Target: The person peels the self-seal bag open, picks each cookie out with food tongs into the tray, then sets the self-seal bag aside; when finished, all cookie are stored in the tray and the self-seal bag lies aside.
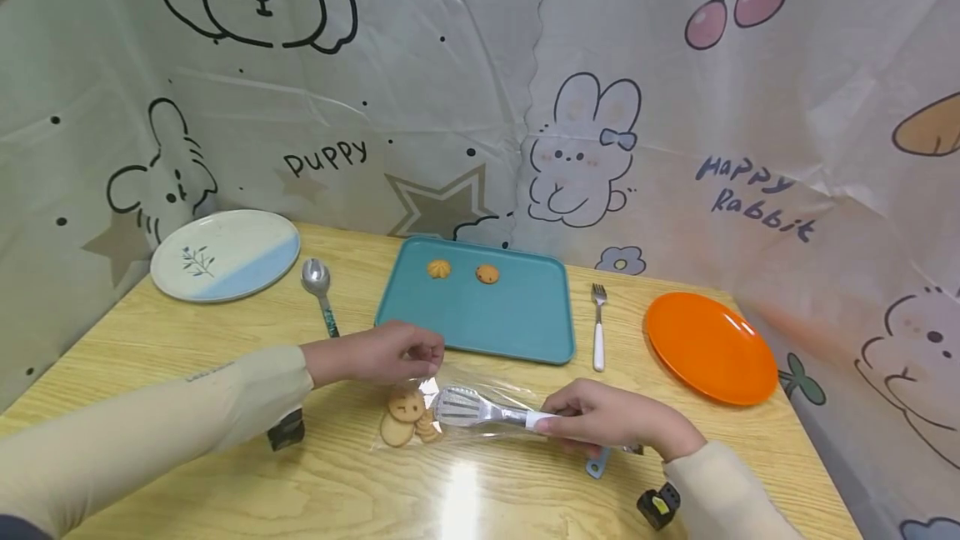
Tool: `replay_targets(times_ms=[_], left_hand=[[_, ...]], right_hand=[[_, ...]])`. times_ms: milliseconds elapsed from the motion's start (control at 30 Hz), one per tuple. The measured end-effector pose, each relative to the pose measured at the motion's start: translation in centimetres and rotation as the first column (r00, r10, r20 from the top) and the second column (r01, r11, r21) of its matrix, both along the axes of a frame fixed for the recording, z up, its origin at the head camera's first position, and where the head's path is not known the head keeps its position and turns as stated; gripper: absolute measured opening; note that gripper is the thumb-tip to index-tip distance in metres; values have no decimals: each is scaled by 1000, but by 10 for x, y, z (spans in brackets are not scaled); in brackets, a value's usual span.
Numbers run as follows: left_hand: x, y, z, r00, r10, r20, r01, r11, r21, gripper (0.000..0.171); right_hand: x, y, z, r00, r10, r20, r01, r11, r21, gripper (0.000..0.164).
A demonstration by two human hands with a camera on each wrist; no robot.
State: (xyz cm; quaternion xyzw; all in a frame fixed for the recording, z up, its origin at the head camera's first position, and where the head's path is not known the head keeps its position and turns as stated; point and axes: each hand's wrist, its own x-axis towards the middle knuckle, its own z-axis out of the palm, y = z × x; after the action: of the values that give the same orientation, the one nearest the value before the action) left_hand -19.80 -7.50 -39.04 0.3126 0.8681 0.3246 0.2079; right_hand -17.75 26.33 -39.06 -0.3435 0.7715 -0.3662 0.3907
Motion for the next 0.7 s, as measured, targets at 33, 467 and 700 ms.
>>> replay_targets(times_ms=[33, 467, 700], left_hand=[[0, 0, 0, 1000, 0, 0, 0, 1000, -1, 10], [2, -1, 1, 1000, 19, -3, -19, 1000, -17, 12], [3, 0, 0, 1000, 3, -7, -3, 1000, -19, 12]], right_hand=[[0, -1, -1, 1000, 3, 11, -3, 1000, -1, 29], [0, -6, -9, 992, 18, 124, -12, 999, -50, 31], [3, 11, -7, 990, 8, 140, 4, 996, -85, 30]])
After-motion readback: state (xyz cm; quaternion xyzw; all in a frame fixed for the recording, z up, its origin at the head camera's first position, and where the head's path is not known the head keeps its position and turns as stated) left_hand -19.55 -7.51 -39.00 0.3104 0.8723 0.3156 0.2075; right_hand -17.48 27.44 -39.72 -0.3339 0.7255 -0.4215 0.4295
